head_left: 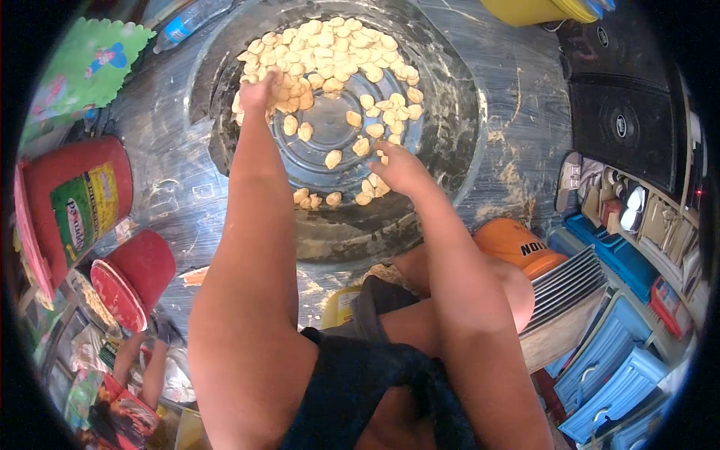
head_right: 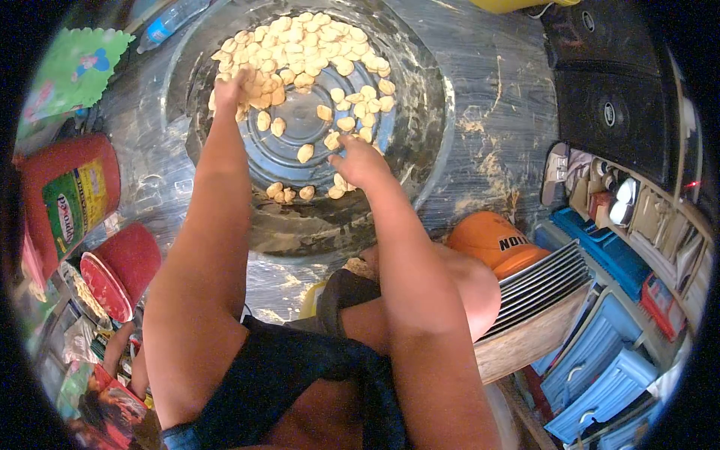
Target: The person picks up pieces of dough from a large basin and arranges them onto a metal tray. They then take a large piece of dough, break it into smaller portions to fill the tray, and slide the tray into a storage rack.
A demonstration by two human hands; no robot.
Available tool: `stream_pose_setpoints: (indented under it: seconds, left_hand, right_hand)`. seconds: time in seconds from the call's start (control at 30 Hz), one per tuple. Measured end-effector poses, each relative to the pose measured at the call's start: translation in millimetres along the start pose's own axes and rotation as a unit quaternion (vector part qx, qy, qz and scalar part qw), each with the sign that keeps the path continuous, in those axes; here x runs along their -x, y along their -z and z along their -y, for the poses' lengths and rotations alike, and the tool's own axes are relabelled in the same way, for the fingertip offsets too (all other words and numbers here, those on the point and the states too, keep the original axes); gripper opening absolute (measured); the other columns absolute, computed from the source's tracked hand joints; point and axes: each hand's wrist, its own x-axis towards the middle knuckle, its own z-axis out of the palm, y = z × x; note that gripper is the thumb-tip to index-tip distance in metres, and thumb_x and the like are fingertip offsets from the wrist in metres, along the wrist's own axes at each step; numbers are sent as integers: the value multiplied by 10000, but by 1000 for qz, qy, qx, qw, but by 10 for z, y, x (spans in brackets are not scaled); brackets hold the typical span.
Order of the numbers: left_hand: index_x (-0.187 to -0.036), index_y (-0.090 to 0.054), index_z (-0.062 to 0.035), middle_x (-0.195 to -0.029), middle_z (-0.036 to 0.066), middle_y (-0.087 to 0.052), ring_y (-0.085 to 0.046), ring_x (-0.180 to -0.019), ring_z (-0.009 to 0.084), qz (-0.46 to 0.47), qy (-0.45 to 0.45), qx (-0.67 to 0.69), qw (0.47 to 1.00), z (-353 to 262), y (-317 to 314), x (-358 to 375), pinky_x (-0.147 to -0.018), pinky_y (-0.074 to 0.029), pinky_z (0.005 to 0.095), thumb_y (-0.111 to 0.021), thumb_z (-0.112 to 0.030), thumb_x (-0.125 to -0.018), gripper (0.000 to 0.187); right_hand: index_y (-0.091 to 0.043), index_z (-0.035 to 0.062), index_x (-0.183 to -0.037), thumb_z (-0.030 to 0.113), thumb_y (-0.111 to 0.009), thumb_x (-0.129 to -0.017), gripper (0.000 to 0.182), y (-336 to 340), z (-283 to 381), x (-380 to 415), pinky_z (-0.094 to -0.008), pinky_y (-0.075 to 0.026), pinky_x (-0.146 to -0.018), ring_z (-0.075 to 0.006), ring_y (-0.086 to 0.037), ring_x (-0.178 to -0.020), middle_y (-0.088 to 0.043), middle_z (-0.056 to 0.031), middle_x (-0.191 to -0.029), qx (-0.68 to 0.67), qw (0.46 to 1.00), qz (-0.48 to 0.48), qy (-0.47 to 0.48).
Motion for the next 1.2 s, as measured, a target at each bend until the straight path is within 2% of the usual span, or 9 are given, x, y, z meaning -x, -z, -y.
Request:
stream_pose_setpoints:
  seconds: [0.07, 0.13, 0.23, 0.4, 0.77, 0.87, 0.93, 1.03, 1.2]
  left_hand:
    - [-1289, -389, 85, -1315, 244, -421, -455, -1193, 337, -122, 84, 408, 901, -85, 26, 93, -1021, -321, 401, -712, -654, -541, 1100]
    - [-1286, -352, 106, -1257, 247, -461, -491, -1148, 344, -55, 117, 484, 865, -23, -27, -106, -1009, -346, 383, -765, -591, -528, 1109]
    - [-1302, -358, 33, -1318, 234, -393, -456, -1187, 325, -99, 135, 72, 983, -543, 117, 314, -982, -382, 391, -778, -547, -547, 1041]
    - [-1283, -396, 4, -1285, 229, -440, -486, -1155, 322, -109, -1, 96, 989, -347, -202, 118, -951, -407, 400, -772, -514, -560, 965]
    - [-1221, -475, -62, -974, 218, -626, -607, -926, 350, 218, -296, 48, 929, -702, -397, 1604, -839, -452, 416, -730, -480, -618, 776]
    - [-1294, -436, -77, -1262, 243, -429, -439, -1156, 363, -163, -195, 1, 967, -869, -522, 1247, -954, -341, 497, -683, -567, -648, 847]
    - [-1359, -339, -64, -1365, 232, -325, -319, -1265, 382, -192, -134, 71, 970, -914, -679, 1067, -1016, -213, 570, -637, -640, -649, 962]
    - [-1433, -154, -68, -1458, 234, -175, -118, -1375, 347, 7, -97, -46, 994, -1081, -1039, 1165, -1051, -107, 602, -532, -803, -584, 1185]
    - [-1383, -325, -158, -1388, 151, -333, -294, -1295, 351, 171, -316, -190, 914, -949, -1510, 2230, -971, -260, 616, -577, -622, -697, 866]
  right_hand:
    - [-473, 36, -1267, 313, -590, -818, 540, 18, 37, 8, -397, -405, -948, -332, -513, -1128, -530, -202, -1224, 9, 1000, -8, 7]
    - [-463, 40, -1277, 320, -586, -824, 546, 56, 100, -4, -393, -396, -963, -329, -496, -1149, -511, -202, -1248, -8, 1000, 13, 11]
    - [-455, 48, -1286, 333, -583, -828, 554, 78, 105, -4, -387, -384, -978, -324, -478, -1171, -494, -200, -1269, -2, 1000, 22, 0]
    - [-456, 59, -1290, 337, -579, -831, 551, 101, 114, -27, -382, -378, -987, -317, -473, -1178, -493, -187, -1274, 2, 1000, 12, 1]
    - [-485, 41, -1258, 369, -597, -800, 574, 152, 61, -42, -393, -402, -954, -340, -513, -1120, -527, -231, -1208, 9, 1000, 3, 0]
    - [-500, 35, -1242, 368, -600, -792, 568, 165, -61, -16, -393, -405, -948, -342, -520, -1110, -537, -241, -1188, -9, 999, -34, 21]
    - [-506, 37, -1236, 362, -599, -789, 560, 189, -133, -25, -391, -408, -944, -338, -523, -1107, -545, -234, -1181, -6, 999, -33, -2]
    - [-500, 44, -1245, 352, -601, -788, 560, 266, -112, 5, -383, -403, -953, -329, -521, -1116, -541, -209, -1204, -13, 998, -42, -52]
    - [-488, 53, -1253, 360, -575, -803, 552, 254, -170, -90, -380, -408, -946, -318, -525, -1110, -547, -199, -1199, 7, 998, -44, -44]
